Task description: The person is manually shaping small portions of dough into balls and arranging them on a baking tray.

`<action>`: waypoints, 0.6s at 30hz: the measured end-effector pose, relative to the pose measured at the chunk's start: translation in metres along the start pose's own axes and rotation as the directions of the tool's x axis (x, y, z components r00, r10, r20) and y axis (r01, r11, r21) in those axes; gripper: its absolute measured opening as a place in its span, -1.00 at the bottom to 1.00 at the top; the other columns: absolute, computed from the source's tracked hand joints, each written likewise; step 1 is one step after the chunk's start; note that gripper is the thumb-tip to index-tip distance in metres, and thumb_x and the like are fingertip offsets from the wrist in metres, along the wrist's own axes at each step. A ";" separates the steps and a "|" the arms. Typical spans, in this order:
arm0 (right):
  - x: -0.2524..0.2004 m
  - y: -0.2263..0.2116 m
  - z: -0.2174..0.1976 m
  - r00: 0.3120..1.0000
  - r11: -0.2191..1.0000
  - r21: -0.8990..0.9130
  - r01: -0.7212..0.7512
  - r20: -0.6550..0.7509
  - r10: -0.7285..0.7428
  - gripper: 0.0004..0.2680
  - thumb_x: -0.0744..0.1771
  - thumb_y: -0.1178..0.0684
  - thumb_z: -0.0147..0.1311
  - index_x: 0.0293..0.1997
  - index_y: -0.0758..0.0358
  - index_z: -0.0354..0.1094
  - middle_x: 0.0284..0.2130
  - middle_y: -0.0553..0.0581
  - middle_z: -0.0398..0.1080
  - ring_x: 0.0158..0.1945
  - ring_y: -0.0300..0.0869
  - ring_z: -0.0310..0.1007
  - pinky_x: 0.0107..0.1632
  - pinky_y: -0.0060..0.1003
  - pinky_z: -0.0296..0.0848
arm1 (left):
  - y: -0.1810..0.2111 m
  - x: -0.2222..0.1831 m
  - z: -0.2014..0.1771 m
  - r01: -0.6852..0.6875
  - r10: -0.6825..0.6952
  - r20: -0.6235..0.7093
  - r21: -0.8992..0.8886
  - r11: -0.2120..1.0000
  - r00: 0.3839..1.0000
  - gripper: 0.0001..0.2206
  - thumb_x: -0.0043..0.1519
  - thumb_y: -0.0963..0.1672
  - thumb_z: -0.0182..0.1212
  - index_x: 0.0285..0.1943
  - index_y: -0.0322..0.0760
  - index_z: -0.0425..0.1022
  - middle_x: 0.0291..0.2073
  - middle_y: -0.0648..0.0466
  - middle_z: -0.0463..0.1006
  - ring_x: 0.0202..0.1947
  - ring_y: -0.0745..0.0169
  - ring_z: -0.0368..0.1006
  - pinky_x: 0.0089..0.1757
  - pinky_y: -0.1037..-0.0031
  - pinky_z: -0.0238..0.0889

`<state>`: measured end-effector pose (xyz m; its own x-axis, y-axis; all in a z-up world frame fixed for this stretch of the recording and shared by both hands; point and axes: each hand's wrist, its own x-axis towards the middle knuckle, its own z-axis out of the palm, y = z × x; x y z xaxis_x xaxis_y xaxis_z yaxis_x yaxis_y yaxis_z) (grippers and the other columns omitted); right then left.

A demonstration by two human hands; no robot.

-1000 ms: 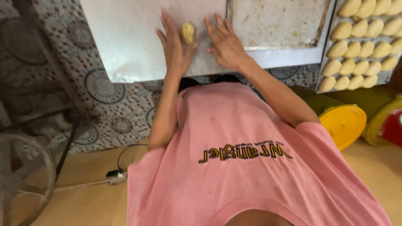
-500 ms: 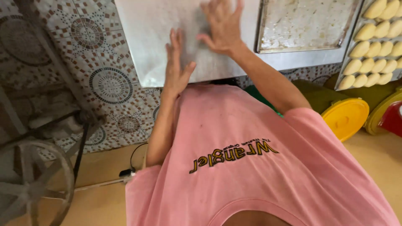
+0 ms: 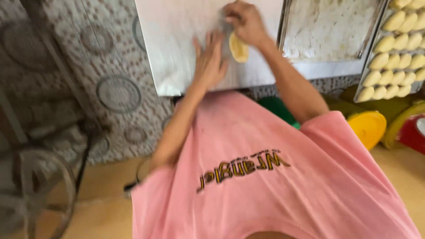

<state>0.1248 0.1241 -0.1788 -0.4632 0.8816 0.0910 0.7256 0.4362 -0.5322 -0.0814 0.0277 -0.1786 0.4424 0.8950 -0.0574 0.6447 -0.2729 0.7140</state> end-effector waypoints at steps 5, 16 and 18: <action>-0.063 -0.005 -0.020 0.978 0.956 -0.232 0.177 0.146 -0.146 -0.81 0.15 0.09 0.17 -0.24 0.17 0.41 -0.50 0.18 0.44 -0.56 0.18 0.38 -0.53 0.01 0.23 | 0.024 0.013 0.008 -0.216 0.200 0.115 0.152 0.964 0.973 -0.24 0.28 -0.16 0.16 0.51 -0.70 -0.26 0.54 -0.43 0.02 0.57 -0.40 -0.11 0.34 -0.45 -0.61; -0.048 -0.085 -0.026 0.967 0.893 -0.391 -0.224 -0.202 0.155 -0.42 0.44 -0.52 -0.54 0.48 0.11 0.03 0.24 0.22 0.26 0.18 0.05 0.27 0.02 0.02 0.13 | 0.100 -0.074 -0.044 -0.354 0.357 0.164 -0.049 0.934 0.919 -0.60 0.37 -0.12 0.12 0.34 -0.46 0.29 0.24 -0.30 0.48 0.35 -0.33 0.30 0.37 -0.29 -0.34; -0.051 -0.074 0.000 0.968 0.890 -0.387 -0.239 -0.171 0.186 -0.40 0.45 -0.53 -0.48 0.52 0.16 -0.09 0.24 0.25 0.26 0.13 0.09 0.25 0.02 0.08 0.13 | 0.097 -0.090 -0.071 -0.262 0.271 0.204 -0.068 0.963 0.941 -0.59 0.39 -0.08 0.10 0.39 -0.34 0.27 0.32 -0.18 0.43 0.39 -0.26 0.28 0.35 -0.31 -0.29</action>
<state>0.0944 0.0470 -0.1438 -0.2263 0.9649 0.1331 0.9540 0.2471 -0.1697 -0.1033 -0.0538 -0.0545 0.7180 0.6961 -0.0033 0.4621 -0.4730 0.7502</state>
